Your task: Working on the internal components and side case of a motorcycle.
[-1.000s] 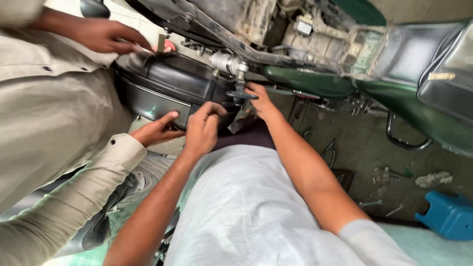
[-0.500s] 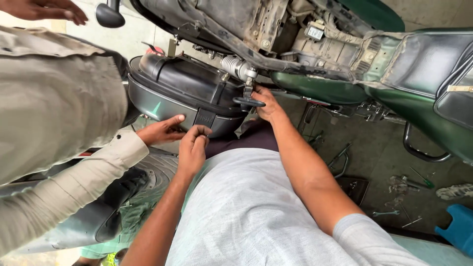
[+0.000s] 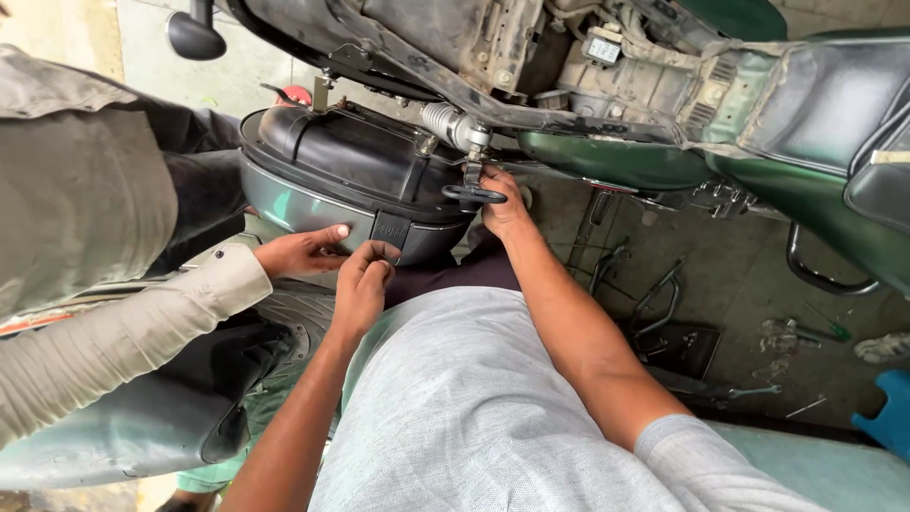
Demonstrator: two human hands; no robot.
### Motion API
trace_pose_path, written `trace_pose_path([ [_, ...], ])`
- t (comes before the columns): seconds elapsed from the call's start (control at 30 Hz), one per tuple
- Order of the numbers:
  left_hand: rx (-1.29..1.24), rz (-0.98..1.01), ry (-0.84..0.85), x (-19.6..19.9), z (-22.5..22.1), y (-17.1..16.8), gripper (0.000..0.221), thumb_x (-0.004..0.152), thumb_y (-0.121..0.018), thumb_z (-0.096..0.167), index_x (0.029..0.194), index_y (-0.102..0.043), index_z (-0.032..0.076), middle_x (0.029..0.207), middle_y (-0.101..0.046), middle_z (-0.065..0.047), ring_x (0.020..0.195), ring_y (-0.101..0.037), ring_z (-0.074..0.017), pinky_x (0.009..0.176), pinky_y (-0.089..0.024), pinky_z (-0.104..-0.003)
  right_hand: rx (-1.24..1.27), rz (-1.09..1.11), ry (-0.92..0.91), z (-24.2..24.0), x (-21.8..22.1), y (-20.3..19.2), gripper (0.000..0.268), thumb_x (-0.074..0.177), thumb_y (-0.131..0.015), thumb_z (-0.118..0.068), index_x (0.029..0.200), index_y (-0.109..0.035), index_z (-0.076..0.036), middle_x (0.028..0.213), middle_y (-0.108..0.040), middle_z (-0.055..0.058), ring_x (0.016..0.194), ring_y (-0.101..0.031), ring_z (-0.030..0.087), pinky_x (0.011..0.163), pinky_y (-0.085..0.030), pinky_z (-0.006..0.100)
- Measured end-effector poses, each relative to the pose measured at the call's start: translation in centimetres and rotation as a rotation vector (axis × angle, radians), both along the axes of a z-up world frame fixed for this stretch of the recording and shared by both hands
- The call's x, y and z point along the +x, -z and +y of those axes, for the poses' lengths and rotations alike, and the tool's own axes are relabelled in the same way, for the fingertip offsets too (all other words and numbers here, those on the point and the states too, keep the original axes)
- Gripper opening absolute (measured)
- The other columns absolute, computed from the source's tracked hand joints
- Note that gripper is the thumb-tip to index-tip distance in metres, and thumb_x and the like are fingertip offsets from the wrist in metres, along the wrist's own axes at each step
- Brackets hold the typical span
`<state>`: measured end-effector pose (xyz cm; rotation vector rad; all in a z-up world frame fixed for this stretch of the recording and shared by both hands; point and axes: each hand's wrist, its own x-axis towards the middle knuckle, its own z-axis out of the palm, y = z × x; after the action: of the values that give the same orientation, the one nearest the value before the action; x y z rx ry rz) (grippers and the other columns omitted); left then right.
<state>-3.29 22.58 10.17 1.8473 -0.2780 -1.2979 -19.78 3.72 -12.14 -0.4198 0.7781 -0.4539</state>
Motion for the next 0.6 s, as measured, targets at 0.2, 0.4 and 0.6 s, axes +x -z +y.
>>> trace_pose_path([
  [0.2, -0.103, 0.009, 0.064, -0.6, -1.3, 1.7, 0.018, 0.099, -0.054, 0.011, 0.106, -0.065, -0.001, 0.074, -0.051, 0.004, 0.065, -0.043, -0.0041, 0.058, -0.036, -0.023, -0.045, 0.051, -0.154, -1.8, -0.5, -1.2, 0.02, 0.096, -0.064, -0.013, 0.111, -0.07, 0.0, 0.096, -0.07, 0.004, 0.088, -0.064, 0.016, 0.082, -0.049, 0.031],
  [0.4, -0.057, -0.261, 0.276, -1.3, -5.1, -3.0, 0.02, 0.098, -0.061, 0.019, 0.097, -0.066, 0.0, 0.072, -0.059, 0.002, 0.065, -0.051, -0.0063, 0.062, -0.045, -0.025, 0.034, -0.02, -0.097, -1.0, -0.2, 1.8, 0.021, 0.093, -0.062, -0.007, 0.112, -0.069, -0.002, 0.099, -0.071, 0.004, 0.091, -0.066, 0.017, 0.085, -0.051, 0.031],
  [0.6, -0.533, -0.164, 0.293, -2.2, -6.0, -13.5, 0.019, 0.1, -0.06, 0.02, 0.093, -0.061, 0.003, 0.083, -0.059, -0.002, 0.081, -0.059, -0.0126, 0.073, -0.049, -0.029, 0.097, 0.003, -0.153, -1.5, -0.9, -1.0, 0.03, 0.092, -0.063, -0.011, 0.119, -0.069, 0.0, 0.103, -0.072, 0.006, 0.096, -0.066, 0.019, 0.089, -0.05, 0.033],
])
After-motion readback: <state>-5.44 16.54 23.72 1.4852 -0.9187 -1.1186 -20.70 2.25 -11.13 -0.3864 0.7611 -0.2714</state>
